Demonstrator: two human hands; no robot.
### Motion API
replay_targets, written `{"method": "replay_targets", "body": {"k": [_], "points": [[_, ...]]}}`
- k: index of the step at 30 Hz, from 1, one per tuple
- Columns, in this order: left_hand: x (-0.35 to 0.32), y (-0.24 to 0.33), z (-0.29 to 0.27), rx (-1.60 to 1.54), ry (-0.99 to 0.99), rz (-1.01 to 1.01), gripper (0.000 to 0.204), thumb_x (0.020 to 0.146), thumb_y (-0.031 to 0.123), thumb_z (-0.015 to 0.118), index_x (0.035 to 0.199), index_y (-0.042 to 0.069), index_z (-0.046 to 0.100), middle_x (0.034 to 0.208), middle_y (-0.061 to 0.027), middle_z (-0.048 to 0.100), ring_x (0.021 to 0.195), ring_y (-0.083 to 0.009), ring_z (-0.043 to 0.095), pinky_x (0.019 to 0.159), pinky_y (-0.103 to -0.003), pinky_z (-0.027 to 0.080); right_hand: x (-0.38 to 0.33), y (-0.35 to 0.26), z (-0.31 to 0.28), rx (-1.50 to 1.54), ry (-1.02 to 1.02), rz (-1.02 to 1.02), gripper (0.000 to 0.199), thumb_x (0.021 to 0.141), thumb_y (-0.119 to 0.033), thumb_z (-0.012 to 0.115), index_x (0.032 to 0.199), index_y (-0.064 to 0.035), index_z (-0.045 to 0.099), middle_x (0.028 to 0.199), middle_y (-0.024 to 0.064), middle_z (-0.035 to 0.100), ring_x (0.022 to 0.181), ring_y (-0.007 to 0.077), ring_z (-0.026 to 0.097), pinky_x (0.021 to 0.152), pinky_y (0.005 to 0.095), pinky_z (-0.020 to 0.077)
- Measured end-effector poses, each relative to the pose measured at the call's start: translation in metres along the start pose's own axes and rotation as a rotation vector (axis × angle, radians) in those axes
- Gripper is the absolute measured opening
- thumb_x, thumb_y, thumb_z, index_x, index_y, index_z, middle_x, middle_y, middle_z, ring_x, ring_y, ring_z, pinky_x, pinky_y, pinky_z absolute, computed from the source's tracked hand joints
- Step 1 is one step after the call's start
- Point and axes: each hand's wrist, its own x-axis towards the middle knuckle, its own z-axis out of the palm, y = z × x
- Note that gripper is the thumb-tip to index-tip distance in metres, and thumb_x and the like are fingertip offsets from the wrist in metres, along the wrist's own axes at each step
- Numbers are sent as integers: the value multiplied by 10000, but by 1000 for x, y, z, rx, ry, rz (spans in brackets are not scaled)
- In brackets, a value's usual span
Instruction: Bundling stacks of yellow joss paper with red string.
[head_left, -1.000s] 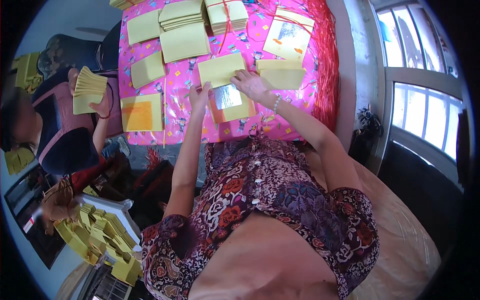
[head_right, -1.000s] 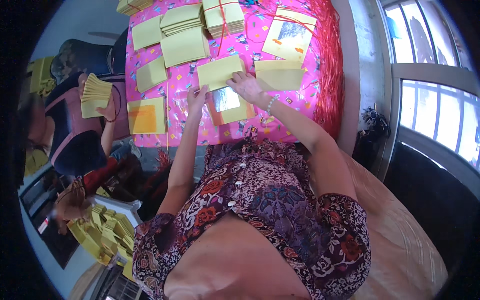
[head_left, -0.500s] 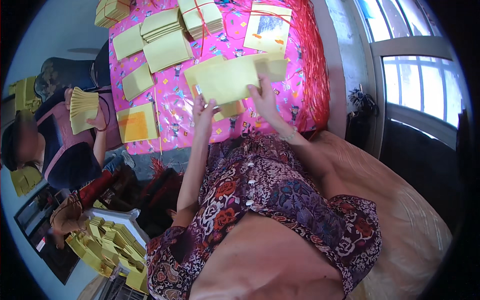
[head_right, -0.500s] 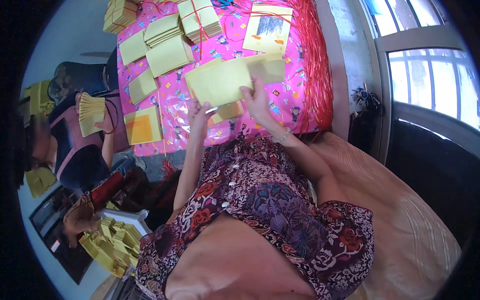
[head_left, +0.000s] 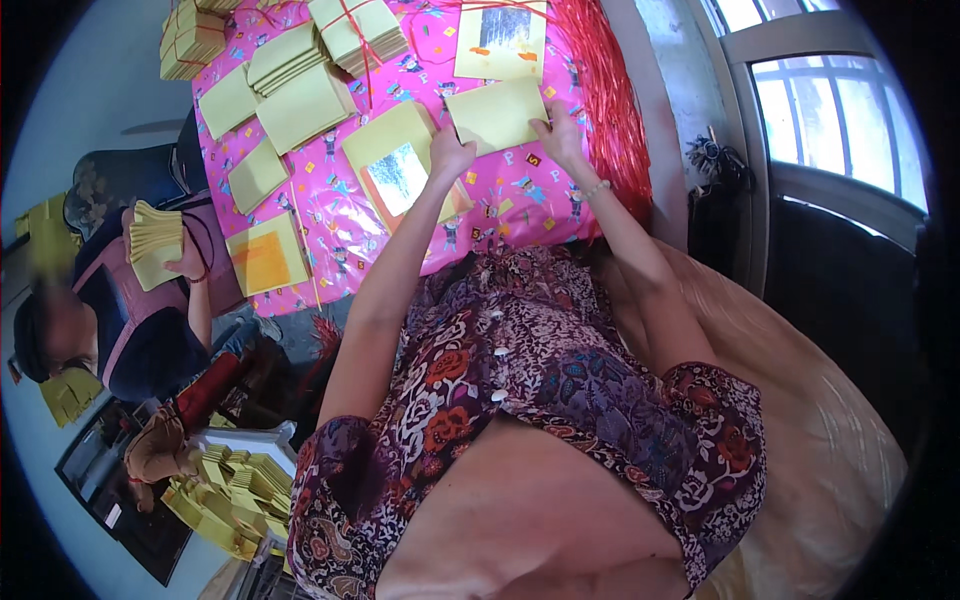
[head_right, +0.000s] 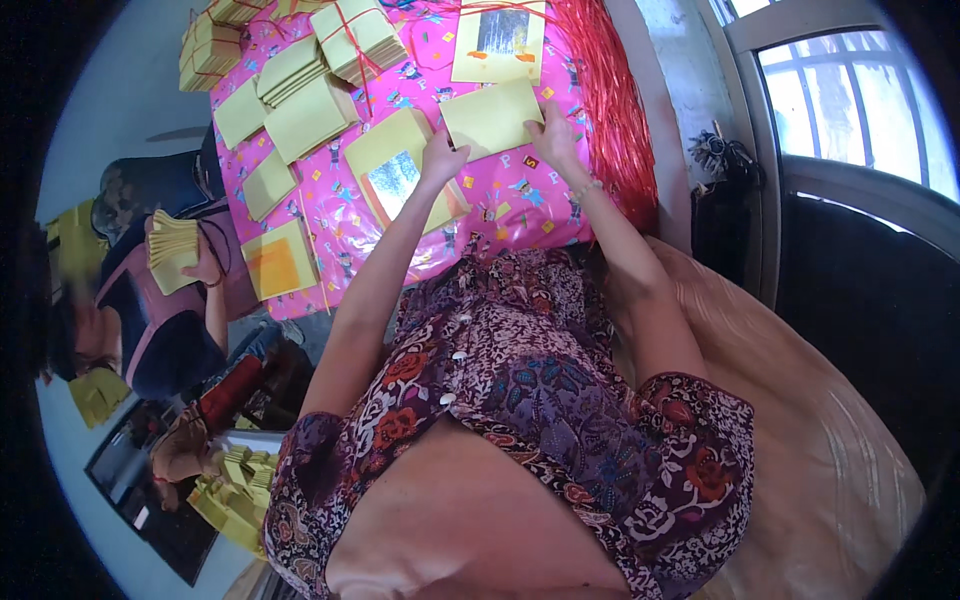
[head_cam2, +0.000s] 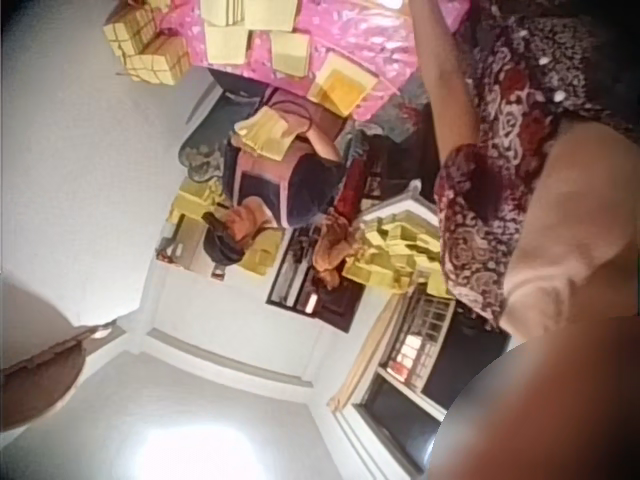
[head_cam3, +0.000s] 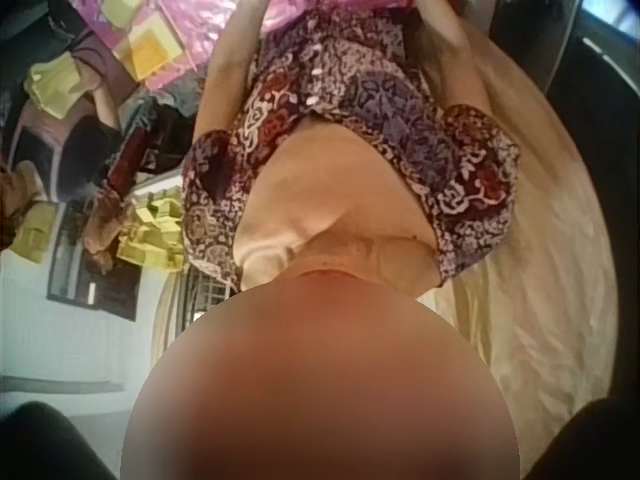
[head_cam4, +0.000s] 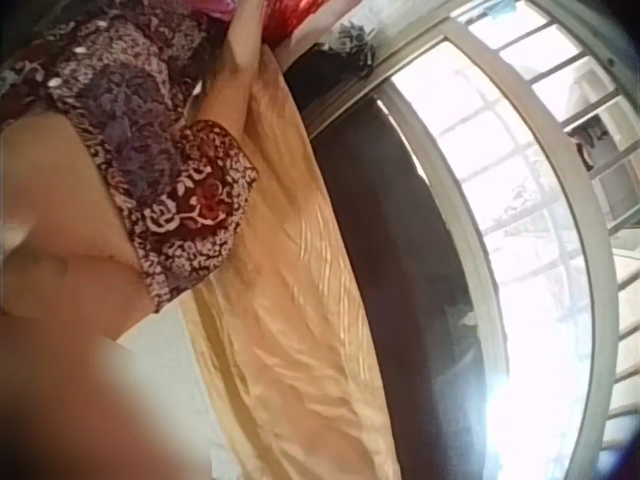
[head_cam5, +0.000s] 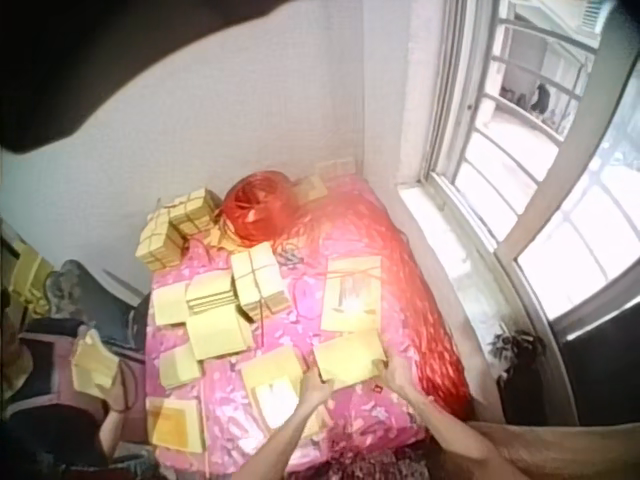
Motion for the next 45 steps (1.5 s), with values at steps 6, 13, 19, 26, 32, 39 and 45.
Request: {"method": "replay_targets", "body": {"k": [6,13,19,26,32,39,45], "points": [[11,-3,-1,82,26,-15,513,720,171,736,1098,-87,505,1020,-272,638,981,-407,633,862,-434,510,9,0,7,-23,-42,92,345,808,-140,681,1085,14,544,995,232,663,932,367,658,785,432,520],[17,-5,-3,134,50,-63,515,714,205,766,1105,-33,530,1007,-200,671,969,-352,654,876,-409,513,10,-11,8,-108,-57,163,407,796,-205,687,1131,-7,570,1009,225,667,935,377,653,819,453,504],[7,5,-3,171,82,-28,520,712,177,778,1088,-60,508,1023,-244,641,988,-386,637,877,-429,508,12,-18,5,-195,-34,145,406,790,-226,720,1115,-30,578,987,194,678,894,361,665,774,454,516],[1,14,-3,155,71,-35,614,727,96,767,1179,-83,391,1135,-318,564,1088,-436,565,936,-468,470,9,-13,9,-398,46,65,404,770,-246,752,1079,-46,585,1026,189,621,917,366,632,775,461,502],[-15,25,3,91,218,8,612,729,54,761,1180,-36,357,1179,-295,464,1090,-447,518,911,-483,463,15,-2,9,-327,-2,169,405,755,-282,766,1022,-29,597,955,158,648,861,324,646,753,428,511],[-16,24,3,119,184,88,489,758,28,717,1132,-40,409,1157,-270,438,1046,-432,538,891,-476,470,27,13,-2,-48,-135,244,494,736,-379,772,1020,-2,626,915,145,691,856,265,668,764,375,524],[-26,32,-12,108,167,207,391,783,5,656,1104,-67,444,1141,-267,432,981,-429,561,850,-457,495,26,14,-17,-94,-8,190,531,748,-390,773,1062,5,608,929,154,669,835,255,657,762,370,520]]}}
